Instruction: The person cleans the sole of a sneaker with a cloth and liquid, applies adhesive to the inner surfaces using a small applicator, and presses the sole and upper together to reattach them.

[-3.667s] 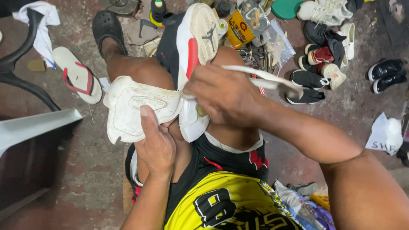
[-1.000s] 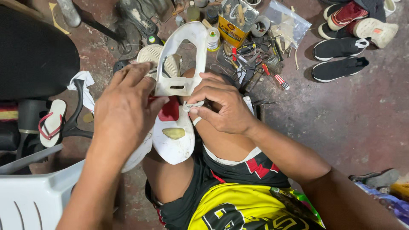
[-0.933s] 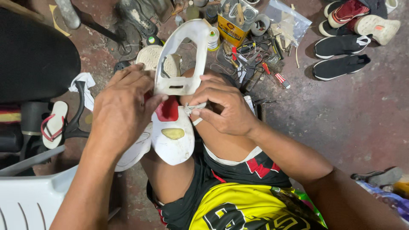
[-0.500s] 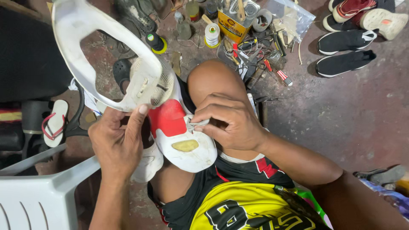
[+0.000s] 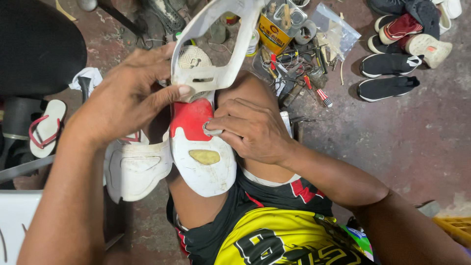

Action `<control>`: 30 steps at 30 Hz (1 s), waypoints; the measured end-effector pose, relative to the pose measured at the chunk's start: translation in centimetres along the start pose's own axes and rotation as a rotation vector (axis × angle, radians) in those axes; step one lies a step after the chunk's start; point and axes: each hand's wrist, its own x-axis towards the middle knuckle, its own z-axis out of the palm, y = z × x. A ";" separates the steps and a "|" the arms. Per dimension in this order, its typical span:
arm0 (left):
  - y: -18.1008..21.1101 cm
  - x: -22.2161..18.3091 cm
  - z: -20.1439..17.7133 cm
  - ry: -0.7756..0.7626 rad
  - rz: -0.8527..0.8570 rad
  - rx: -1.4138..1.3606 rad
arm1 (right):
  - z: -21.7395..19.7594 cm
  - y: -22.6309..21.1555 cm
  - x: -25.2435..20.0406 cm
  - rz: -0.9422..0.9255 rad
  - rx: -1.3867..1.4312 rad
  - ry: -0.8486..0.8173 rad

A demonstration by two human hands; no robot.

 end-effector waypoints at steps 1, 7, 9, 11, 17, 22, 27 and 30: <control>-0.6 0.3 -0.1 -0.011 0.029 -0.009 | 0.3 -0.2 0.0 0.005 -0.007 0.001; -2.5 1.0 -0.4 -0.029 0.050 0.003 | 0.7 -0.5 -0.4 0.071 -0.017 -0.034; -2.5 1.3 0.1 0.036 0.129 0.050 | 0.6 -0.5 -0.6 0.068 -0.033 -0.057; -2.3 1.7 0.2 0.022 0.116 -0.028 | 0.4 -0.3 -0.4 0.043 -0.036 -0.074; -2.1 2.5 0.4 -0.011 0.102 0.062 | -0.3 -0.5 0.5 -0.067 -0.095 -0.072; -2.8 3.0 0.9 0.008 0.128 0.048 | 0.9 -0.5 3.3 -0.199 -0.359 -0.024; -3.7 2.9 1.0 0.028 0.130 0.018 | 1.5 -0.6 4.8 -0.312 -0.491 -0.053; -3.7 2.3 1.2 0.051 0.103 -0.003 | 0.7 -0.5 4.5 -0.298 -0.488 -0.123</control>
